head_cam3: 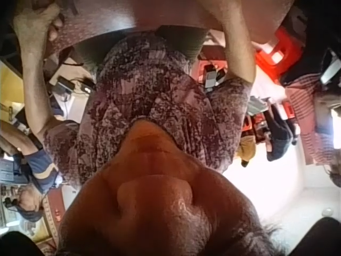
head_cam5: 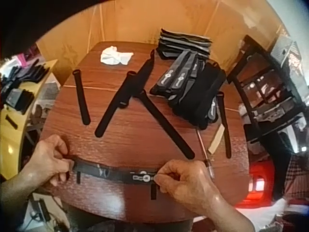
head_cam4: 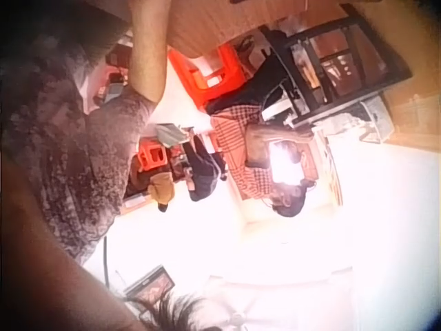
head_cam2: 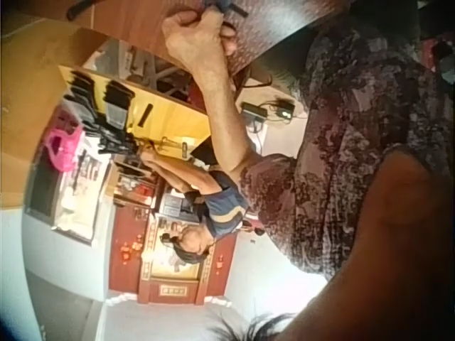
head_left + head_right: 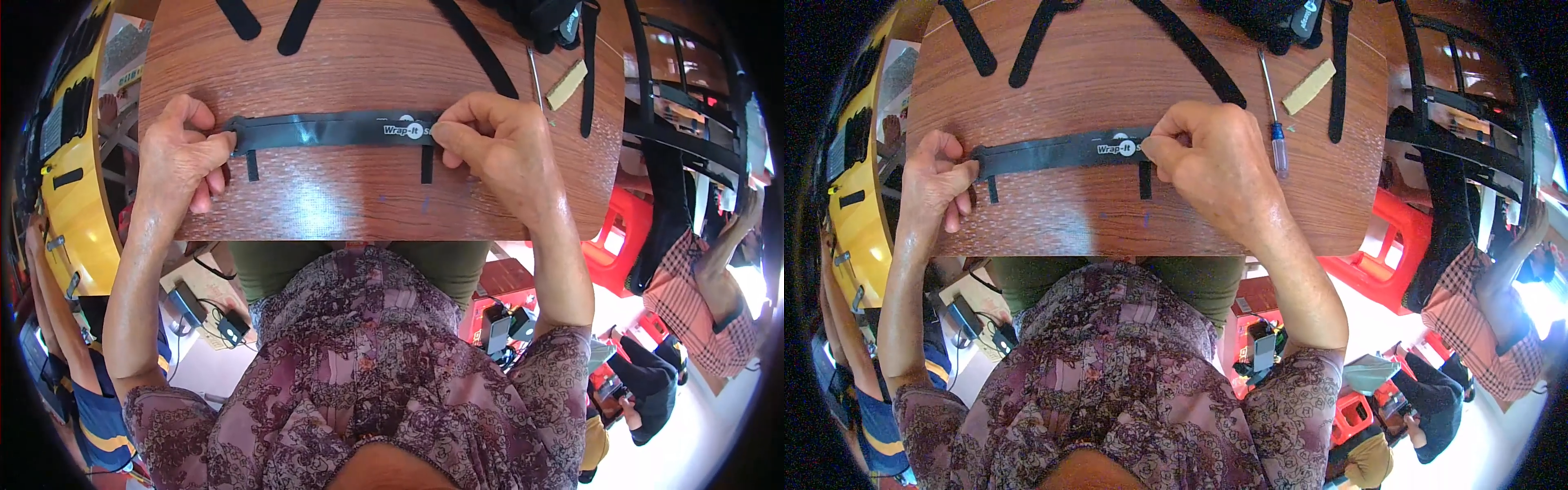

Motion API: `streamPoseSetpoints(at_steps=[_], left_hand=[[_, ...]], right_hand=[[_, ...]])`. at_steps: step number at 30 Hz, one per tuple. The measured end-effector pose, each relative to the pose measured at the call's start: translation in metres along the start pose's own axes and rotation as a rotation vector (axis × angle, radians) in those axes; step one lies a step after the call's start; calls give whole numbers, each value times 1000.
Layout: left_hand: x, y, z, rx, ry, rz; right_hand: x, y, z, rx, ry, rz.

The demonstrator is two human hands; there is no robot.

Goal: Assembling and aligning black garment straps onto a wooden template.

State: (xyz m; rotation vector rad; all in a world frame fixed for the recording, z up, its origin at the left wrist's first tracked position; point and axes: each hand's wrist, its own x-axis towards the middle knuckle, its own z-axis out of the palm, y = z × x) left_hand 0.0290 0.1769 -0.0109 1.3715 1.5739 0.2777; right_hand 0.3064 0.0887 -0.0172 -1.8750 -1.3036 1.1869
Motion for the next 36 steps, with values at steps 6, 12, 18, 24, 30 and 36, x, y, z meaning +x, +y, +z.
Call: streamPoseSetpoints(at_steps=[6, 12, 18, 24, 30, 36], left_hand=[[-2, 5, 1, 7, -13, -12], [-2, 5, -1, -4, -23, -13], [-1, 3, 0, -4, -24, -10], [-1, 4, 1, -10, -15, -4], [-1, 4, 0, -1, -23, -14], [-2, 2, -1, -26, -28, -10]], right_hand=[[0, -1, -1, -56, 11, -23], [-1, 0, 0, -66, 27, 1], [0, -1, -1, -64, 28, -2], [2, 2, 1, -92, 46, -29], [1, 4, 3, -157, 93, -41], [-1, 2, 0, -109, 61, -35]])
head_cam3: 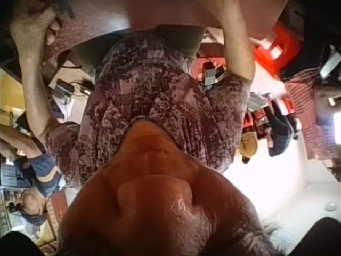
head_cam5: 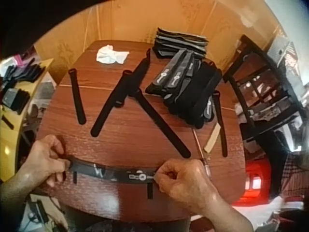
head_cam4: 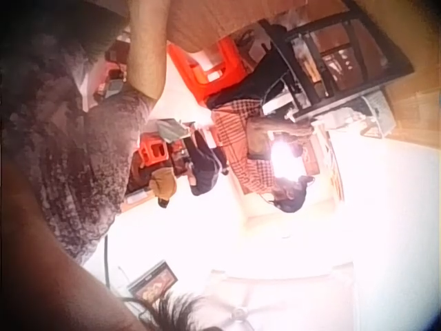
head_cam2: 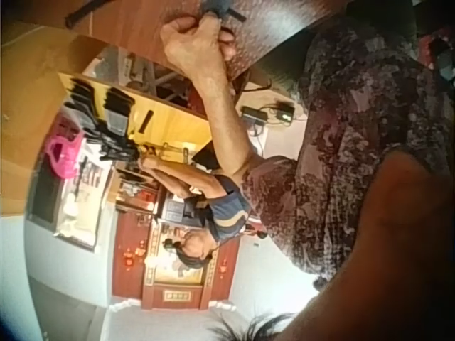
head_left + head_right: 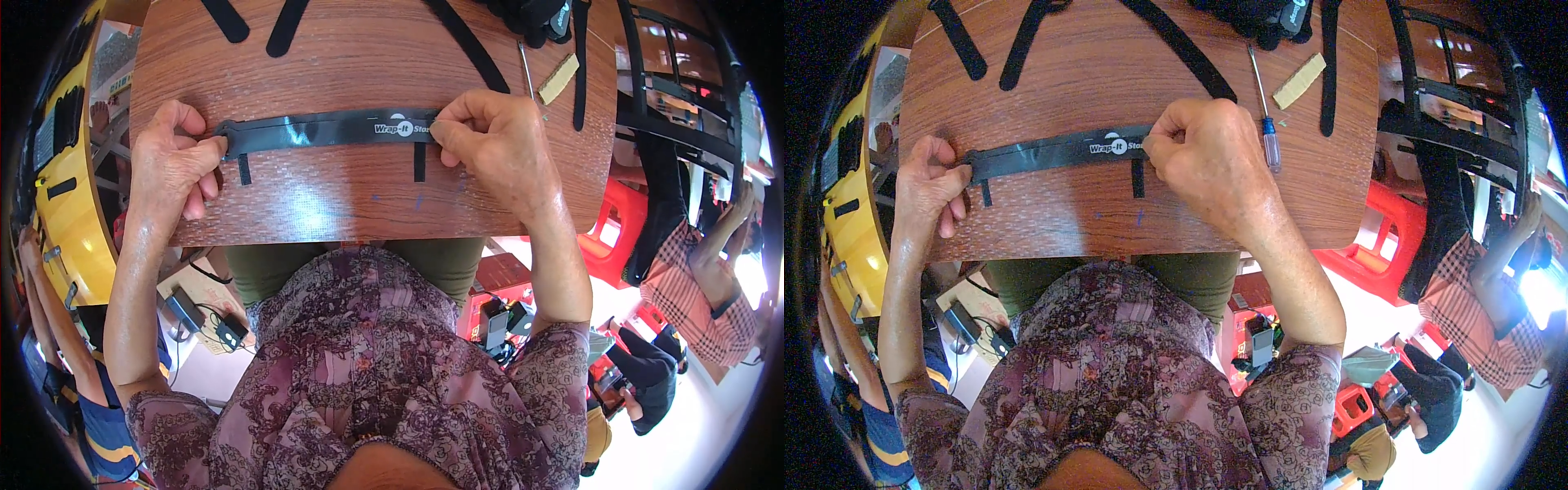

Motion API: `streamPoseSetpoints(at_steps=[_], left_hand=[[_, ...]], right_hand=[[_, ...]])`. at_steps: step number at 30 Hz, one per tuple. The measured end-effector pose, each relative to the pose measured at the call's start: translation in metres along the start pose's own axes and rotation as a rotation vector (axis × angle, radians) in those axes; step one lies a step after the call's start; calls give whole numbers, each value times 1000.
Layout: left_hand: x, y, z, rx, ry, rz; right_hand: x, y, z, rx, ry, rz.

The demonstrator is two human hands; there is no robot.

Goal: Assembling and aligning black garment straps onto a wooden template.

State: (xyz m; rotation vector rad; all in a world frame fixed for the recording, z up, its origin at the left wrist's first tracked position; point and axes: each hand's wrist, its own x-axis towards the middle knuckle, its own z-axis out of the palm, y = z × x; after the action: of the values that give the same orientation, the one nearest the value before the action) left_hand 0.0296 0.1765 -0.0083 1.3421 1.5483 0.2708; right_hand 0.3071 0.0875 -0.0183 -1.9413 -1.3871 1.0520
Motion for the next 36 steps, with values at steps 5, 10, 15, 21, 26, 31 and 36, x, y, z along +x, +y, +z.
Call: streamPoseSetpoints(at_steps=[5, 10, 15, 21, 26, 31, 36], left_hand=[[0, -2, -1, 1, 0, 1], [1, -2, 0, 23, 20, 14], [0, -1, -1, 24, 11, -10], [1, -2, -1, 1, 2, -4], [0, -1, -2, 22, 5, 9], [0, -2, -3, -1, -1, 9], [-1, -1, -1, 4, 17, 6]], right_hand=[[0, -1, -2, 23, -24, 49], [1, 2, -1, -20, 1, 34], [1, 1, -1, -40, 9, 24], [1, -4, -3, -124, -41, 22], [2, 0, -1, -149, 10, -4], [3, -1, -1, -142, 37, -13], [2, 0, -2, -128, 27, -15]])
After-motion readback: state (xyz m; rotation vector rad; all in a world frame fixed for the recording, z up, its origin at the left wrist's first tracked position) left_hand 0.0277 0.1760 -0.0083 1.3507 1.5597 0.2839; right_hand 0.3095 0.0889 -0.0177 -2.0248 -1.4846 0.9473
